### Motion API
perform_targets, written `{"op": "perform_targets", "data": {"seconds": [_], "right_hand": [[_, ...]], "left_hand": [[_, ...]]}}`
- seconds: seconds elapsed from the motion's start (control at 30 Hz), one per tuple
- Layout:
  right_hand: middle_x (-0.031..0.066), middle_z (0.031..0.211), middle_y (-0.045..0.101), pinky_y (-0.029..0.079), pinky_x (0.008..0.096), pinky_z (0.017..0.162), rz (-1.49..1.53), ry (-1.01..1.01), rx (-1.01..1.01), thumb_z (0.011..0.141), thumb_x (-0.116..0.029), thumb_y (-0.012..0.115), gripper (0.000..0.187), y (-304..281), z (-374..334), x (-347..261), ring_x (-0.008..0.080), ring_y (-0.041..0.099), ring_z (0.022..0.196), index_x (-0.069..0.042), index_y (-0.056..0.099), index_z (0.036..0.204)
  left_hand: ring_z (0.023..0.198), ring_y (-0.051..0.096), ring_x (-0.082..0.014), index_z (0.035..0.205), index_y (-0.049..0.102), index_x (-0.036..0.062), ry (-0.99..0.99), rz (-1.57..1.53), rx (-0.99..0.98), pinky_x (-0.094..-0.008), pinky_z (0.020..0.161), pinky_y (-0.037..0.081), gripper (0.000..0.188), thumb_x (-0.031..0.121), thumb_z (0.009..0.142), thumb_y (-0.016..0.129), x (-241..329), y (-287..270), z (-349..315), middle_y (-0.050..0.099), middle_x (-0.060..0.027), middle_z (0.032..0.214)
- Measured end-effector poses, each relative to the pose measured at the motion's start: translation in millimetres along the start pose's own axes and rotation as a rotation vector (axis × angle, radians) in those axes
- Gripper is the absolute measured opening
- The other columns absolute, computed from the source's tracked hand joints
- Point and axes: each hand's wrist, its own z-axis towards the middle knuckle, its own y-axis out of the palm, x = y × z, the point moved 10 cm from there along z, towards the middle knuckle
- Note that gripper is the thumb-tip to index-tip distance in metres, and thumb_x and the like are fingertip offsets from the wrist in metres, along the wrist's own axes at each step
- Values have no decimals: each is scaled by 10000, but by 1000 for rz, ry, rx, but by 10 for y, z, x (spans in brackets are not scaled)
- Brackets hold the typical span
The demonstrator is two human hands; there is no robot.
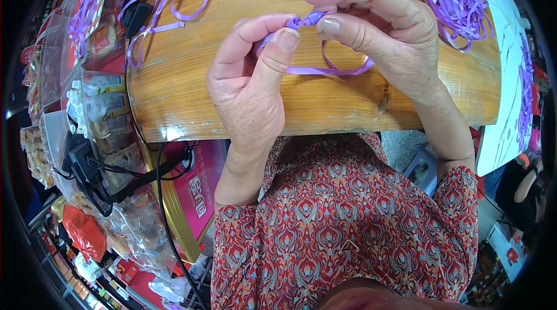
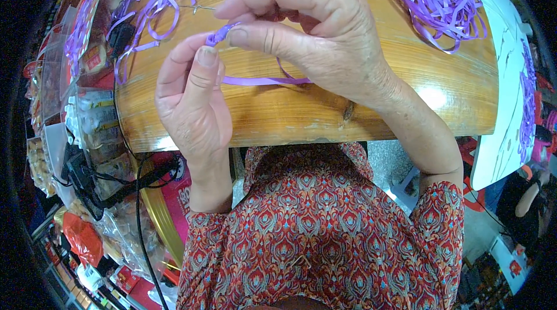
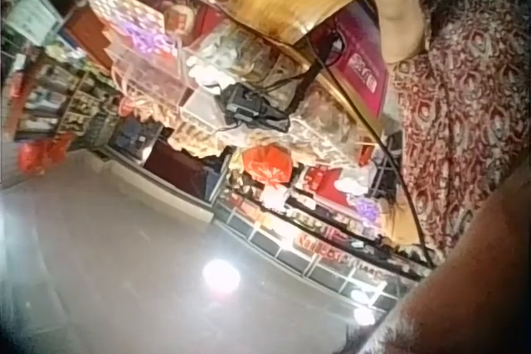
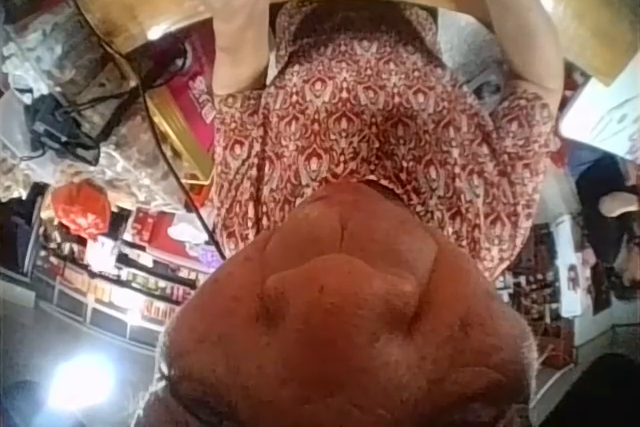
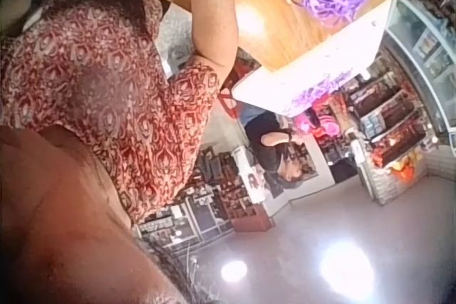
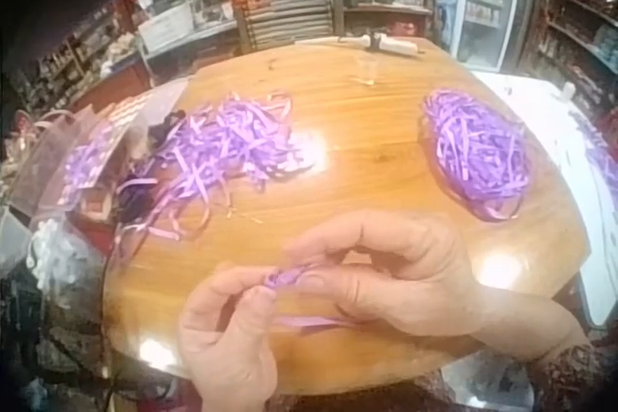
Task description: The person rolls a purple ribbon by hand to form a small flower shape and then secures it with a plastic clip. They then pick up another ribbon from the table and repeat the process.
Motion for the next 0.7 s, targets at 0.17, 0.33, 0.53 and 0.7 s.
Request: {"op": "perform_targets", "data": {"seconds": [0.17, 0.33, 0.53, 0.7], "right_hand": [[92, 946, 604, 464, 233, 763, -151, -73, -93, 800, 40, 619, 188, 15, 2, -16, 144, 574, 899, 40, 620, 989], [104, 944, 608, 457, 245, 763, -214, -78, -91, 790, 48, 624, 186, 32, 12, -45, 155, 574, 892, 43, 622, 975], [116, 933, 615, 456, 262, 759, -236, -224, -127, 777, 59, 626, 181, 53, 5, -158, 185, 579, 885, 55, 620, 958], [119, 929, 617, 462, 274, 749, -396, -382, -194, 774, 59, 628, 171, 118, -20, -299, 201, 584, 875, 58, 619, 945]], "left_hand": [[695, 417, -41, 929, 644, 6, 50, 87, -7, -175, 631, 335, 141, -22, 791, 651, 35, 15, 5, 491, 36, 770], [686, 421, -40, 913, 648, 6, 132, 135, -25, -175, 626, 343, 139, -30, 779, 661, 114, 25, -5, 488, 34, 775], [669, 424, -36, 898, 653, 8, 159, 175, -45, -168, 603, 339, 128, -30, 777, 664, 144, 46, -14, 486, 32, 761], [642, 409, -32, 879, 655, 8, 176, 208, -43, -163, 568, 323, 111, -29, 774, 666, 174, 63, -15, 482, 36, 739]]}}
